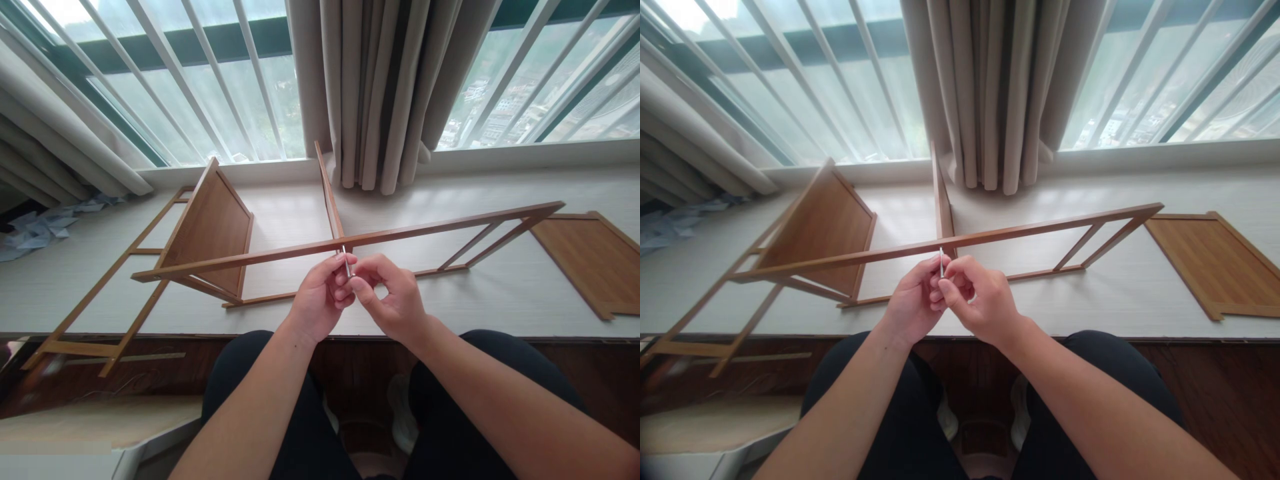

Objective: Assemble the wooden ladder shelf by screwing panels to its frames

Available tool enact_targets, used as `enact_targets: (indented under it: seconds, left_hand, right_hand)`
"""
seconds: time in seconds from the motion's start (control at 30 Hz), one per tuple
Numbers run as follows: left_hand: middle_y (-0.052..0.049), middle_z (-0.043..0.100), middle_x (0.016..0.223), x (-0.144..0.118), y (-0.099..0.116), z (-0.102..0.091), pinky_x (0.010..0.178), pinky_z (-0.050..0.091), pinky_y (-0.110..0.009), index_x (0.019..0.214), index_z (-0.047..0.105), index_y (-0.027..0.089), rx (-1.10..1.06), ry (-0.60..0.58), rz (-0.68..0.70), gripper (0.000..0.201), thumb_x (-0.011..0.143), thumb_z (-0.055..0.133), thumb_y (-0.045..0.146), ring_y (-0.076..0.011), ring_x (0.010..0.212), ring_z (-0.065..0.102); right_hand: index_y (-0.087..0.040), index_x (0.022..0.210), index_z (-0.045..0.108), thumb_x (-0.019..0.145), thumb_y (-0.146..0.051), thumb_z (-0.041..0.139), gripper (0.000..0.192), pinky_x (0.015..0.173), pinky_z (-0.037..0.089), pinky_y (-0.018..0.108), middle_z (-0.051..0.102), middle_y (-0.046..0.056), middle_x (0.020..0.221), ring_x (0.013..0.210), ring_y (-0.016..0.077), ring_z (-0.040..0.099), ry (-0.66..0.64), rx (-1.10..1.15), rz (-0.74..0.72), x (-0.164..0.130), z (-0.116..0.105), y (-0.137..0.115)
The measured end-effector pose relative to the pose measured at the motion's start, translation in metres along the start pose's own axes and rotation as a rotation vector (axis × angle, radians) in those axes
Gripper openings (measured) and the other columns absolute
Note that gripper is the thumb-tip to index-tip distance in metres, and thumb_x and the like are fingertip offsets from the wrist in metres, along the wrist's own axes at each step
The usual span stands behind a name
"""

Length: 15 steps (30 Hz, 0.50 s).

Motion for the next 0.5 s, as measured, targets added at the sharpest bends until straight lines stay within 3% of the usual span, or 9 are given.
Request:
enact_targets:
  seconds: [0.27, 0.5]
  left_hand:
    - [0.008, 0.043, 0.058, 0.002, -0.002, -0.002, 0.034, 0.029, -0.014, 0.084, 0.068, 0.012, -0.016, 0.006, -0.014, 0.02, 0.078, 0.078, 0.028, -0.0027, 0.041, 0.037]
    - [0.004, 0.049, 0.062, 0.0, -0.005, 0.006, 0.033, 0.028, -0.013, 0.079, 0.065, 0.014, -0.066, -0.044, -0.067, 0.018, 0.082, 0.076, 0.028, -0.0088, 0.055, 0.057]
  right_hand:
    - [-0.025, 0.098, 0.056, 0.089, -0.029, 0.071, 0.018, 0.055, 0.05, 0.022, 0.063, -0.006, 0.066, 0.054, 0.0102, 0.058, 0.117, -0.268, -0.163, 0.001, -0.006, -0.012]
    - [-0.024, 0.098, 0.061, 0.09, -0.031, 0.074, 0.017, 0.06, 0.052, 0.023, 0.072, -0.003, 0.073, 0.059, 0.0114, 0.064, 0.108, -0.373, -0.289, 0.004, -0.001, -0.025]
Point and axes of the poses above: each hand's wrist, its own x-axis towards the middle knuckle, its own z-axis out of the palm, y = z × x, the point moved 8 cm from there along x, towards the middle knuckle
